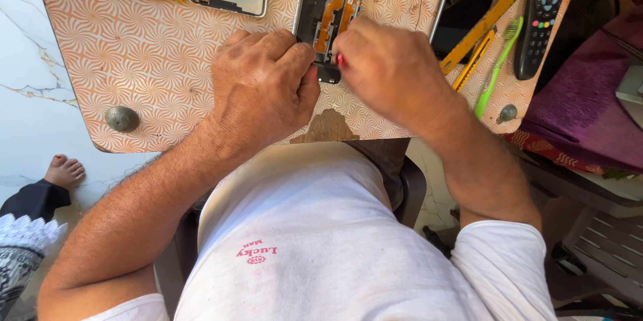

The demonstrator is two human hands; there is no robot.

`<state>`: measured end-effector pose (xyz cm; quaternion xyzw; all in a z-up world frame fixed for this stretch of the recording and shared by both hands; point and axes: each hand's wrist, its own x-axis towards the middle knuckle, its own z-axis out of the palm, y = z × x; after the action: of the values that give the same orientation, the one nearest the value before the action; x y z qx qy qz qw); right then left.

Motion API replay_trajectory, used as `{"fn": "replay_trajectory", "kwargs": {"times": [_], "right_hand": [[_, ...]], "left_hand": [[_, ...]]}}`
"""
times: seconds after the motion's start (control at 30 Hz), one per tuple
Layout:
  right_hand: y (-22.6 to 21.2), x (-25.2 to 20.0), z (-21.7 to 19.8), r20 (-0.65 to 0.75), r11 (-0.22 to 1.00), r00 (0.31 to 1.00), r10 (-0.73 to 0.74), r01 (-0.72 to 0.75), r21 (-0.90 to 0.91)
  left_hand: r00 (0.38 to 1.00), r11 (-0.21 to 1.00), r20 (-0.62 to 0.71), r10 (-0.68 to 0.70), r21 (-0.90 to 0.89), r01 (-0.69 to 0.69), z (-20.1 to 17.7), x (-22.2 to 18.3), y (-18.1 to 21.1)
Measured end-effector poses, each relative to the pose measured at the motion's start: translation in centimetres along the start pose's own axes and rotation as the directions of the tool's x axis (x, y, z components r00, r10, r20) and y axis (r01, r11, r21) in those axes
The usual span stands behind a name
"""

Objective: The person uses a red screwdriver to manipulate small components inside a disassembled smartphone chassis. They repeatedly loosen and tighten screws on a metal bracket near the bottom of the device, occasionally adjusting the bracket with their fingers. The workspace contains other phone parts, including a battery and screen assembly.

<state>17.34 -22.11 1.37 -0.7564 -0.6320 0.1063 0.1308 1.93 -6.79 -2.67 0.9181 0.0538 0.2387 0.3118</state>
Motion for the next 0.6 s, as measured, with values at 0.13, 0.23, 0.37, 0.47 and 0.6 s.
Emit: {"fn": "replay_trajectory", "kwargs": {"times": [0.13, 0.23, 0.37, 0.47, 0.6], "right_hand": [[0.8, -0.5, -1.1, -0.123, 0.952, 0.990, 0.072, -0.032, 0.304], [0.7, -1.2, -1.9, -0.206, 0.891, 0.976, 0.073, 0.029, 0.453], [-0.2, -2.4, -2.3, -0.289, 0.819, 0.935, 0.208, -0.005, 0.574], [-0.2, -2.6, -2.0, -0.173, 0.859, 0.957, 0.234, -0.120, 0.498], [-0.3, -1.5, -0.6, -0.132, 0.950, 0.982, 0.136, -0.092, 0.299]], "left_hand": [[1.000, 1.000, -0.007, 0.002, -0.002, -0.002, 0.0, 0.0, 0.0], [1.000, 1.000, -0.006, 0.002, -0.021, -0.002, 0.0, -0.2, -0.2], [1.000, 1.000, -0.012, 0.000, -0.023, 0.000, 0.0, -0.2, -0.2], [1.000, 0.999, -0.021, -0.023, -0.044, 0.022, -0.1, -0.2, -0.2], [0.998, 0.997, -0.013, -0.057, -0.053, 0.056, -0.1, -0.2, -0.2]]}}
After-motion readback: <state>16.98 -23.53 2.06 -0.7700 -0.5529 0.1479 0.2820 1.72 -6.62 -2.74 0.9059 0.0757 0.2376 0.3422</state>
